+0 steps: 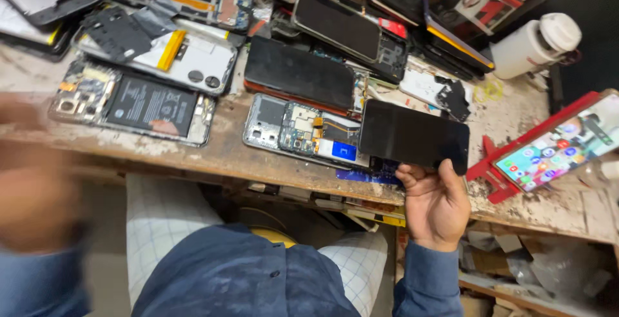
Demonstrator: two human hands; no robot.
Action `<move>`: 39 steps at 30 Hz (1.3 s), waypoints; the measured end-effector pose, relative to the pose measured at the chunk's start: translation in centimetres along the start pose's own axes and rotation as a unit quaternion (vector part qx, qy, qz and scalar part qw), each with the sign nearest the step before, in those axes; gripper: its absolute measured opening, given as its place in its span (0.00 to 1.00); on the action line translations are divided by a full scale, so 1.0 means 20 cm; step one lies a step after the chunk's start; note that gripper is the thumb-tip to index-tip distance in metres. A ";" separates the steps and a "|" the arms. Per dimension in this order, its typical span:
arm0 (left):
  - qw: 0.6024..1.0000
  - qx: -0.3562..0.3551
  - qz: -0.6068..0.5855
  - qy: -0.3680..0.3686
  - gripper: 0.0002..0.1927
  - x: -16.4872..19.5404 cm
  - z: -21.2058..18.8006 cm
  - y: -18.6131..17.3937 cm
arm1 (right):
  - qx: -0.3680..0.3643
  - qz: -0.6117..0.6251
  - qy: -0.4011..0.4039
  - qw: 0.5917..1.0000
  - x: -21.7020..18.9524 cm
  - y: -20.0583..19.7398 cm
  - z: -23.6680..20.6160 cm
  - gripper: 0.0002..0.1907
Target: The person tests the touchscreen of a smartphone lying on a cluttered workbench, then lifts the display assembly, works on the flex cable connection inside the phone body, and presses the display back into place. They close the phone, place it into a black product box, and set the box on the bench.
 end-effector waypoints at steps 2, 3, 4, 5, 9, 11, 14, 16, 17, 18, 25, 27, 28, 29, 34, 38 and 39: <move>0.988 -0.152 0.009 0.040 0.09 0.06 -0.12 0.26 | 0.001 0.001 0.003 1.000 -0.03 -0.04 -0.01 0.17; 0.974 -0.217 0.018 0.063 0.08 0.08 -0.17 0.40 | 0.000 -0.003 -0.001 1.000 -0.05 -0.06 -0.01 0.17; 0.962 -0.254 0.041 0.092 0.08 0.09 -0.19 0.53 | 0.000 -0.008 -0.006 1.000 -0.07 -0.09 -0.02 0.17; 0.950 -0.277 0.069 0.122 0.07 0.12 -0.20 0.66 | -0.004 -0.006 -0.010 1.000 -0.09 -0.11 -0.03 0.17; 0.922 -0.336 0.130 0.145 0.05 0.32 -0.14 0.99 | 0.000 -0.020 -0.026 0.999 -0.15 -0.21 -0.04 0.16; 0.915 -0.342 0.150 0.155 0.05 0.44 -0.11 1.07 | 0.004 -0.032 -0.026 0.999 -0.17 -0.24 -0.03 0.17; 0.904 -0.352 0.180 0.162 0.06 0.49 -0.09 1.16 | -0.006 -0.032 -0.023 0.999 -0.19 -0.27 -0.02 0.17; 0.895 -0.365 0.200 0.160 0.06 0.46 -0.10 1.21 | -0.021 -0.026 -0.022 0.999 -0.20 -0.28 -0.01 0.17; 0.890 -0.375 0.210 0.154 0.06 0.44 -0.11 1.22 | -0.021 -0.023 -0.022 0.999 -0.21 -0.29 0.00 0.17; 0.884 -0.385 0.221 0.148 0.07 0.42 -0.12 1.24 | -0.022 -0.021 -0.021 0.999 -0.21 -0.30 0.00 0.17; 0.881 -0.388 0.220 0.157 0.05 0.45 -0.10 1.27 | -0.019 -0.002 -0.032 0.999 -0.22 -0.30 -0.02 0.18; 0.883 -0.390 0.202 0.162 0.06 0.47 -0.08 1.28 | -0.019 -0.004 -0.032 0.999 -0.23 -0.29 -0.02 0.18; 0.880 -0.397 0.208 0.155 0.06 0.46 -0.08 1.29 | -0.018 -0.005 -0.033 0.999 -0.23 -0.29 -0.02 0.18; 0.877 -0.404 0.216 0.147 0.05 0.45 -0.08 1.29 | -0.020 -0.005 -0.032 0.999 -0.23 -0.29 -0.02 0.18; 0.879 -0.405 0.211 0.138 0.05 0.42 -0.09 1.30 | -0.021 0.003 -0.033 0.999 -0.22 -0.30 -0.01 0.18; 0.862 -0.471 0.189 0.017 0.08 0.37 -0.04 1.34 | -0.025 -0.009 -0.033 0.999 -0.22 -0.30 -0.01 0.17; 0.846 -0.499 0.182 -0.041 0.09 0.34 -0.02 1.36 | -0.024 -0.009 -0.034 0.999 -0.22 -0.30 -0.01 0.18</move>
Point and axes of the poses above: each hand's wrist, its own z-axis towards the middle knuckle, its own y-axis out of the palm, x = y × z, the point moved 3 cm from there along z, towards the middle knuckle, and after that the axes turned 4 degrees about -y, right-handed, at the moved point
